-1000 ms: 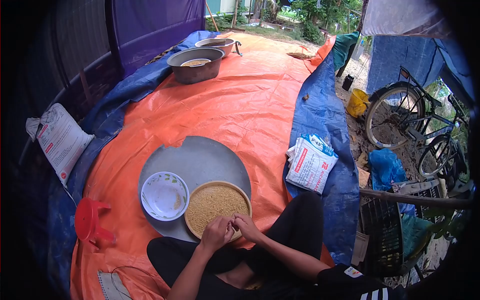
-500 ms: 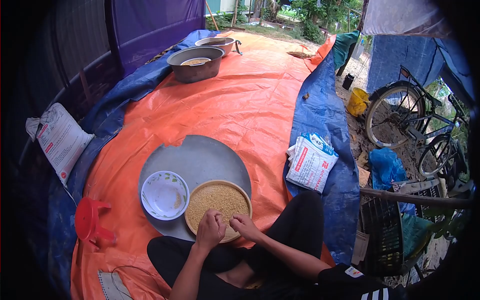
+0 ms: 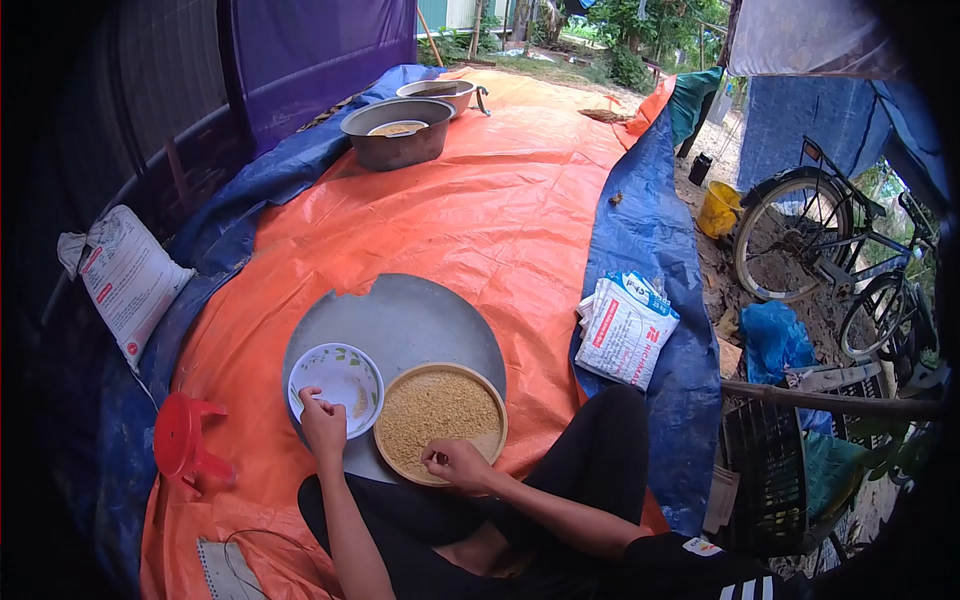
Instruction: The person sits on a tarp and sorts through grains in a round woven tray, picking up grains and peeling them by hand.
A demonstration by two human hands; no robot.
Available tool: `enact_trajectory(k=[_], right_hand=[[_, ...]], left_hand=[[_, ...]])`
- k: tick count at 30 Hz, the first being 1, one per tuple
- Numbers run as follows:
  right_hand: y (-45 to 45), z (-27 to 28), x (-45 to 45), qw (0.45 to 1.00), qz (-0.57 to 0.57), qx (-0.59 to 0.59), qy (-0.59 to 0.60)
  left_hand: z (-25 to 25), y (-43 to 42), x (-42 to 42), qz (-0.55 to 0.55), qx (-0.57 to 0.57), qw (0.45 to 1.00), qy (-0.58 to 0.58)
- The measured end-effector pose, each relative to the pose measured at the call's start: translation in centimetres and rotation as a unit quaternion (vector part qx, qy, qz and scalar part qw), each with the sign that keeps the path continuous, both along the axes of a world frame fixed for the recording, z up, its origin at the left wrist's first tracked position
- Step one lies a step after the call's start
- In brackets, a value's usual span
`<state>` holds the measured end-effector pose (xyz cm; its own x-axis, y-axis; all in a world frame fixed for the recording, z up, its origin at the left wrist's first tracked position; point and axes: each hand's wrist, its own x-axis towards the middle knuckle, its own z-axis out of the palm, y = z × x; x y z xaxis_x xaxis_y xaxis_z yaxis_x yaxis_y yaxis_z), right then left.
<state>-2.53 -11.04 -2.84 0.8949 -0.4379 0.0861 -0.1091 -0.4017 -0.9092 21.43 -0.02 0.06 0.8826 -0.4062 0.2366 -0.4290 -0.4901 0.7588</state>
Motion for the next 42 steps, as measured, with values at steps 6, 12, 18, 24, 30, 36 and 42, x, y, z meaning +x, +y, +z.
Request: enact_trajectory(k=[6, 12, 18, 24, 30, 36, 42], right_hand=[[3.4, -1.1, 6.9, 0.98, 0.092, -0.176, -0.002], [3.2, -2.7, 4.6, 0.962, 0.094, -0.257, 0.007], [-2.8, -2.9, 1.6, 0.926, -0.116, -0.36, 0.018], [-4.4, -4.1, 0.8, 0.89, -0.079, -0.436, 0.106], [-3.6, -4.2, 1.0, 0.895, -0.075, -0.429, 0.095], [-3.8, -2.9, 0.6, 0.915, -0.11, -0.379, 0.086], [-4.3, -4.1, -0.7, 0.921, -0.101, -0.368, 0.084]], left_hand=[[-3.1, -0.3, 0.7, 0.018, 0.062, 0.998, 0.006], [-2.4, -0.4, 0.4, 0.018, 0.048, 0.999, 0.012], [-1.9, -1.0, -0.2, 0.017, 0.01, 1.0, -0.017], [-2.3, -1.2, -1.0, -0.005, 0.004, 0.999, -0.053], [-1.2, -1.3, -2.0, -0.021, 0.0, 0.998, -0.059], [0.8, -1.8, -5.0, -0.123, 0.032, 0.991, -0.043], [0.4, -2.8, -7.5, -0.256, 0.089, 0.96, -0.069]])
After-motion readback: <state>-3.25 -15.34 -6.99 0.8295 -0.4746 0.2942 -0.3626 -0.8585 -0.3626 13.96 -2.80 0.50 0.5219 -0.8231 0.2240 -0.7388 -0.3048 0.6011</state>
